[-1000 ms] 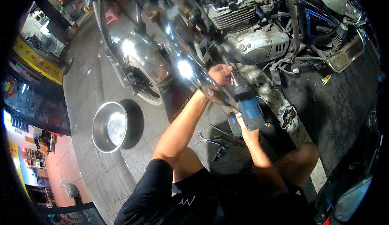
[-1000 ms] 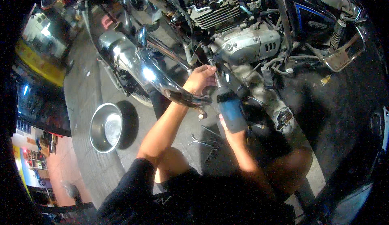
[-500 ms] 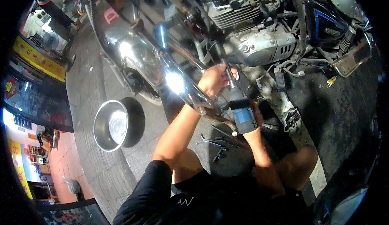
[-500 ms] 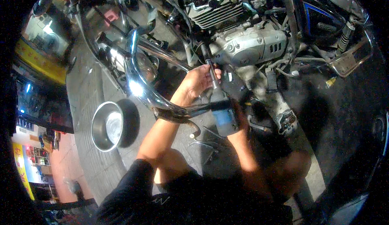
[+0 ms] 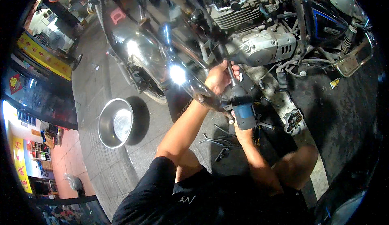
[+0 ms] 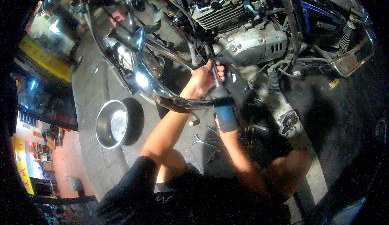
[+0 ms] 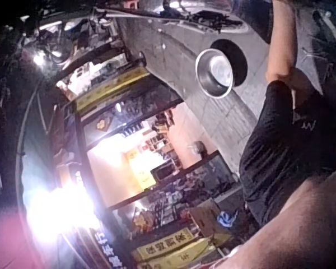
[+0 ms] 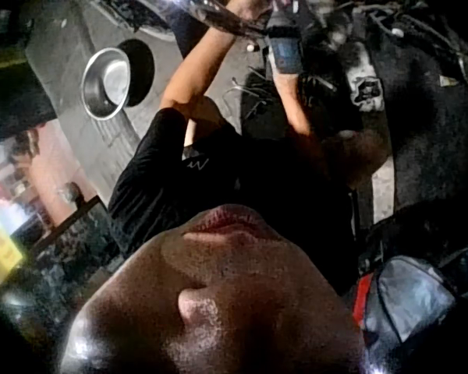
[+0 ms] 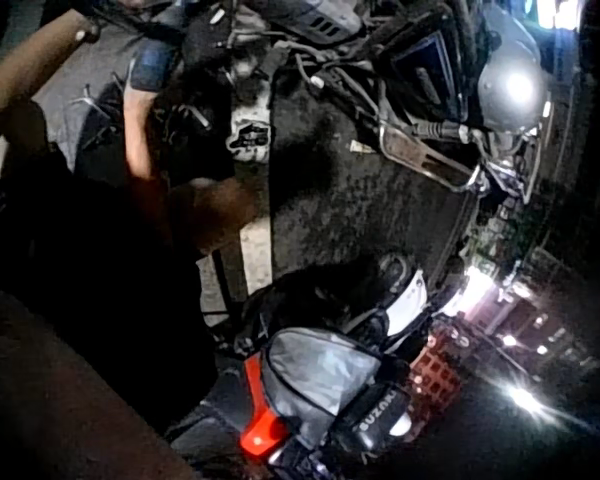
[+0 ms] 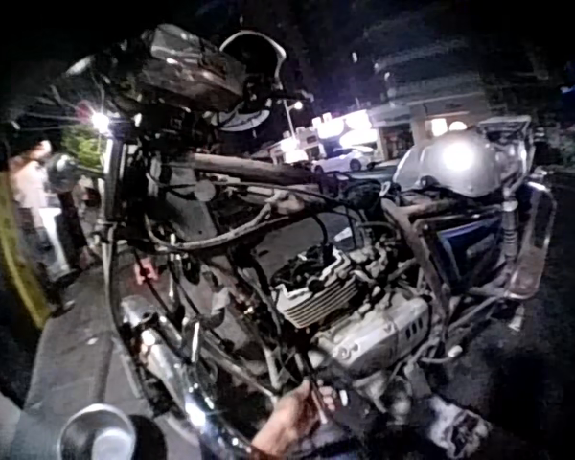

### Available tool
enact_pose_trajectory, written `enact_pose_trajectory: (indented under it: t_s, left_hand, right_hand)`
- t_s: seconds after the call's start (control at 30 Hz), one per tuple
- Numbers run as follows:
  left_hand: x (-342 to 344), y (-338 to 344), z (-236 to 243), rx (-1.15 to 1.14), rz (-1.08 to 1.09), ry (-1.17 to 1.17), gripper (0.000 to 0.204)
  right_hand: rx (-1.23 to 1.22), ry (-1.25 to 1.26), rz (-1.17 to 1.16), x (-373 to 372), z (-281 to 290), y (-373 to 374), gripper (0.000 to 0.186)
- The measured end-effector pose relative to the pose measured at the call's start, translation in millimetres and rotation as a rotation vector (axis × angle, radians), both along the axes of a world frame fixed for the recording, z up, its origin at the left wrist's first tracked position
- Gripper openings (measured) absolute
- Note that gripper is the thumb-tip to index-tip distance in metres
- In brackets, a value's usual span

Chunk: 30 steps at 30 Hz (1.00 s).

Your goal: The person works on the engine area of a motorcycle on a sidewalk at night, using an impact driver to loosen components, removing a metal frame piece, and then using a wrench on the engine side.

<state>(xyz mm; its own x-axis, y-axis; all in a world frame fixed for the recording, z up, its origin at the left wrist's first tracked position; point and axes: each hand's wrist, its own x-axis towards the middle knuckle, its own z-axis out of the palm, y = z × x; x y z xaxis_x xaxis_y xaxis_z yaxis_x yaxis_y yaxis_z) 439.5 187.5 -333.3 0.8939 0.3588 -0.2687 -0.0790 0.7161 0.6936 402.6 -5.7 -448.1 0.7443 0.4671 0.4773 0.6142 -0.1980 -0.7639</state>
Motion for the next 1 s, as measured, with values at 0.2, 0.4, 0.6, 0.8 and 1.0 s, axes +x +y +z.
enact_pose_trajectory:
  t_s: [0.2,0.4,0.6,0.8,1.0]
  left_hand:
    - [8,2,-2,-0.059,0.059,0.000,0.038]
    - [9,12,-11,-0.093,-0.034,-0.063,0.041]
    - [2,2,2,0.010,-0.086,-0.012,0.044]
    - [6,1,0,-0.017,-0.017,0.018,0.041]
    - [10,5,-6,-0.079,0.061,0.043,0.034]
  right_hand:
    - [0.254,0.237,0.127,16,-20,-7,0.029]
    - [0.292,0.435,0.067,0,17,-17,0.025]
    - [0.082,0.051,0.046,8,25,-26,0.023]
    - [0.218,0.366,0.055,-1,41,-26,0.023]
    - [0.197,0.277,0.032,0,16,-24,0.020]
